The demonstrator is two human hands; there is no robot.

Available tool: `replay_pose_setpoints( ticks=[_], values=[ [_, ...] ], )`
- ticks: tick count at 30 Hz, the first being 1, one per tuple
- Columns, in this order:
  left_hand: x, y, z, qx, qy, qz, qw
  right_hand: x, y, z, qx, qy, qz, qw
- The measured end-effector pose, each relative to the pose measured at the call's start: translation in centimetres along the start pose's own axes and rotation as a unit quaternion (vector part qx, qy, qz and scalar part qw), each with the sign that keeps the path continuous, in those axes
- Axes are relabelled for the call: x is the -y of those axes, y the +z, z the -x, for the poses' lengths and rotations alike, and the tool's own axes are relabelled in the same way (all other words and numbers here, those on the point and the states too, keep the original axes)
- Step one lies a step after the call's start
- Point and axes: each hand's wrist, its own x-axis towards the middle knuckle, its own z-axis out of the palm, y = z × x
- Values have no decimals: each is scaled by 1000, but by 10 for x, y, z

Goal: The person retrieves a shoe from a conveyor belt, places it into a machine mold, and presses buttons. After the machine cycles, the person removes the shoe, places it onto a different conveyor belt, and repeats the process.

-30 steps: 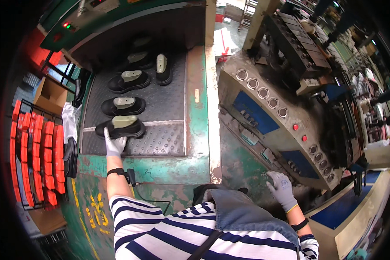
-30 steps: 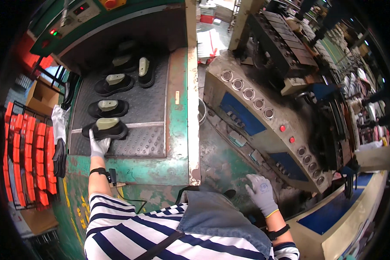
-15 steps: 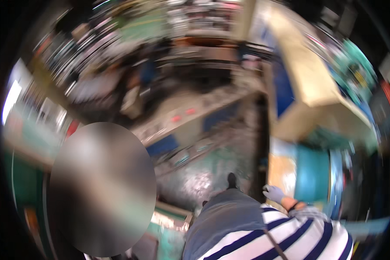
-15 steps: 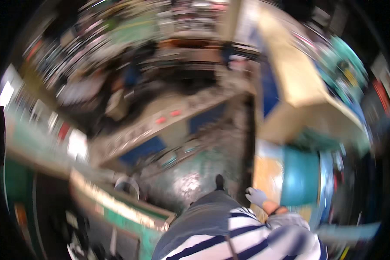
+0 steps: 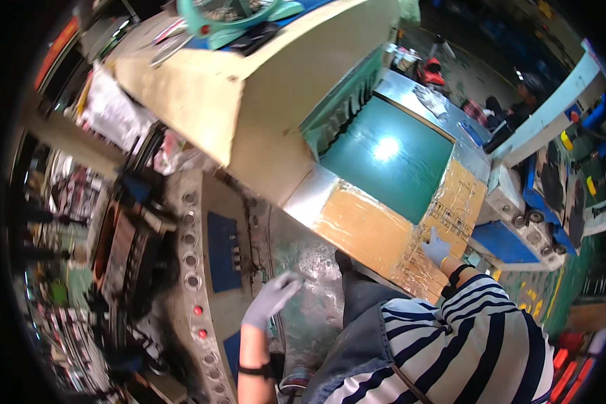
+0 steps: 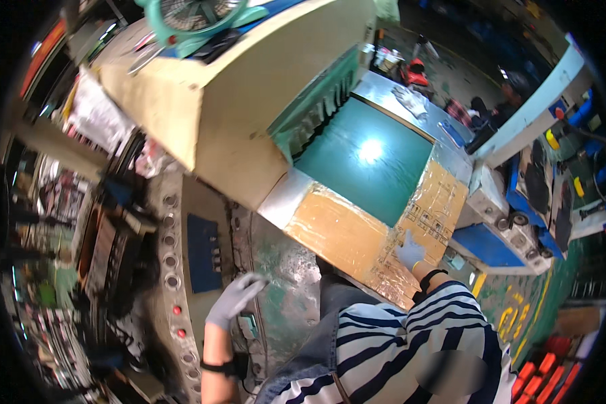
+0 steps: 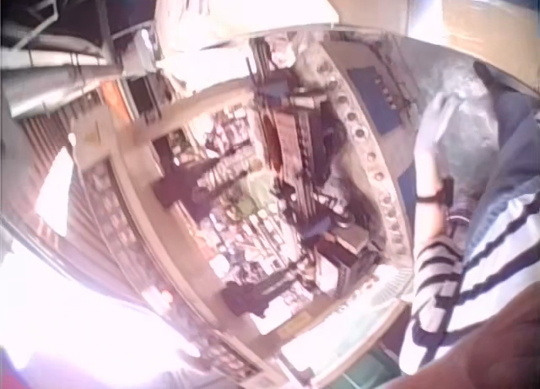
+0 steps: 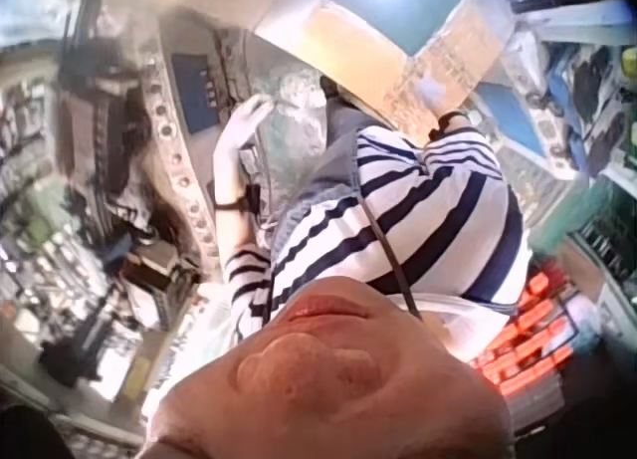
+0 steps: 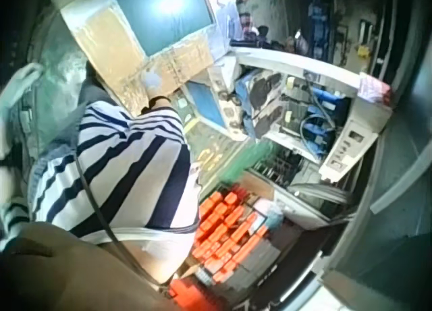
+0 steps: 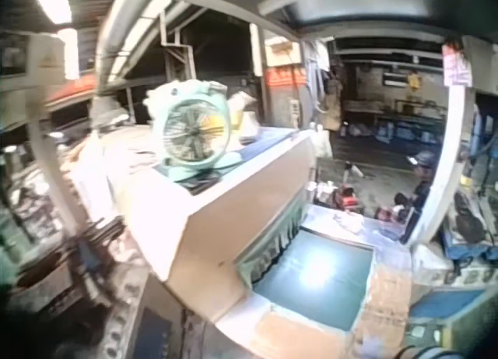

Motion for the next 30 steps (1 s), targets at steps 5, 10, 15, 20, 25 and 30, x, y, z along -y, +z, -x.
replay_pose_setpoints(
  ticks=[5,10,15,20,25,30],
  values=[
    [-3,19,-234,70,-73,-14,995,-48,-19,-55,-58,198,-68,976],
    [6,47,-403,31,45,-63,997,-51,-19,-137,-117,277,-111,947],
    [-12,68,-520,-76,66,-86,991,-31,11,-184,-154,349,-61,922],
    [-56,14,-601,-185,-118,6,976,-46,27,-184,-235,355,9,905],
    [-82,-4,-648,-254,11,-62,965,-44,25,-186,-249,328,-5,911],
    [-88,-13,-660,-261,21,-84,961,-38,21,-183,-241,320,-35,916]
  ],
)
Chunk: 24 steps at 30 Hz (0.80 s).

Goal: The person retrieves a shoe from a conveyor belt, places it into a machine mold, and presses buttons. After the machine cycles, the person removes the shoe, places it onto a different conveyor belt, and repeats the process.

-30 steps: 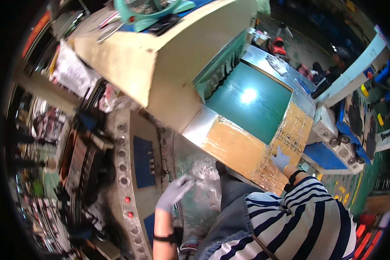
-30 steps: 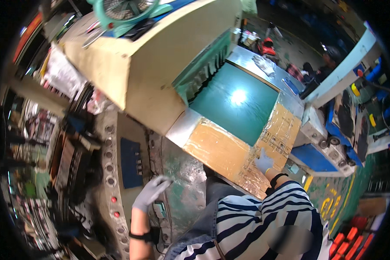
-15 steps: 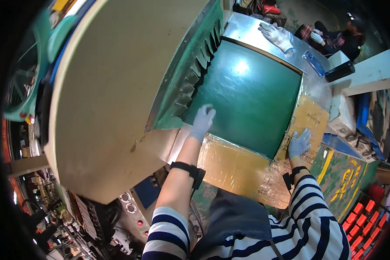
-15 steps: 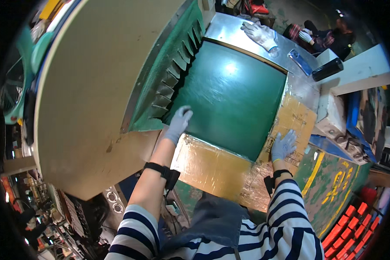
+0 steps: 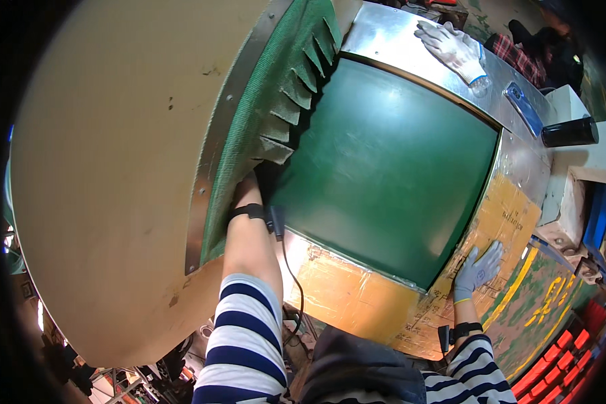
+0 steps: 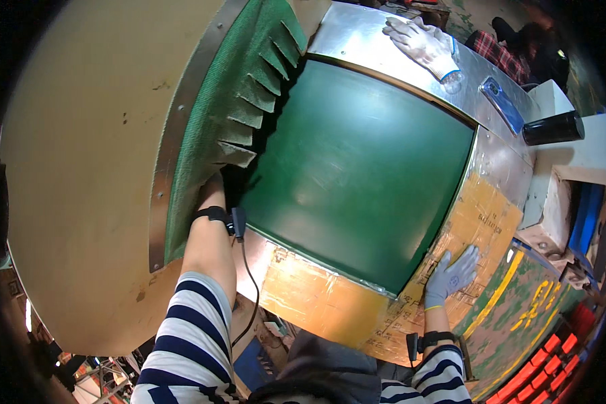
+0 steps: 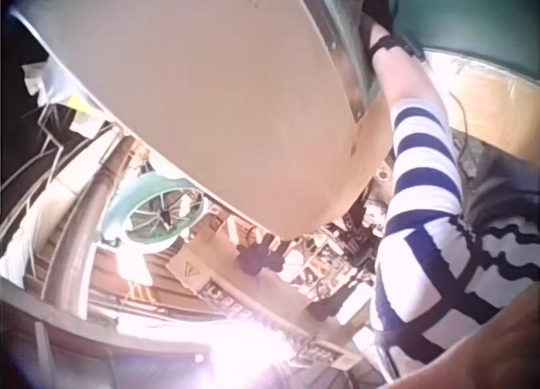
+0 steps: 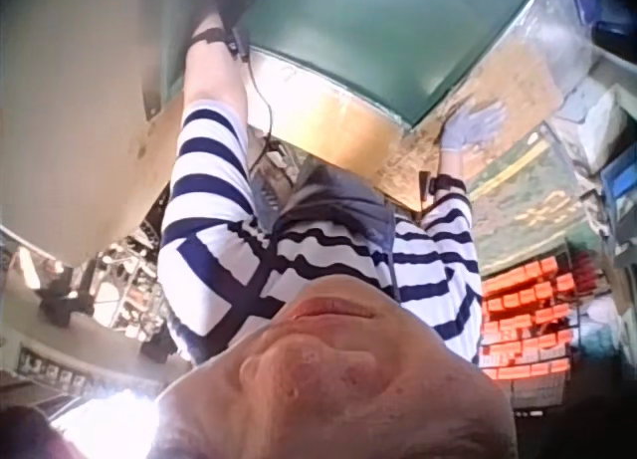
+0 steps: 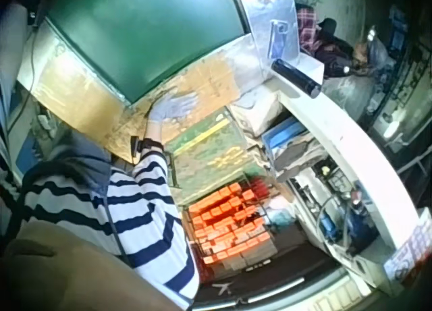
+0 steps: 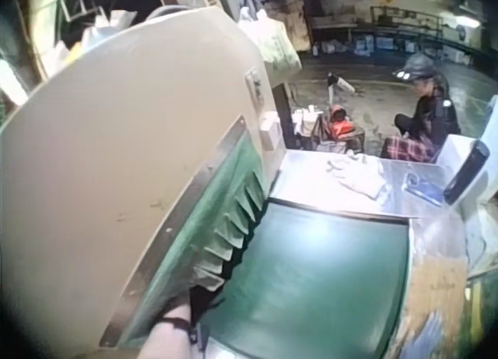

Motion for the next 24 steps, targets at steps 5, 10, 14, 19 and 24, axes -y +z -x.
replay_pose_setpoints(
  ticks=[5,10,14,19,24],
  values=[
    [-7,7,2,-4,16,-20,1000,-3,1,-1,2,-4,16,1000],
    [-18,21,10,-9,42,-42,998,-8,2,-3,-2,-5,22,1000],
    [-24,24,14,-4,61,-52,997,-9,3,-9,-12,0,20,1000],
    [-37,-15,17,-14,106,-97,990,7,5,2,-8,-30,37,999],
    [-103,3,64,17,194,-106,975,-13,-2,-8,-56,-45,88,994]
  ],
)
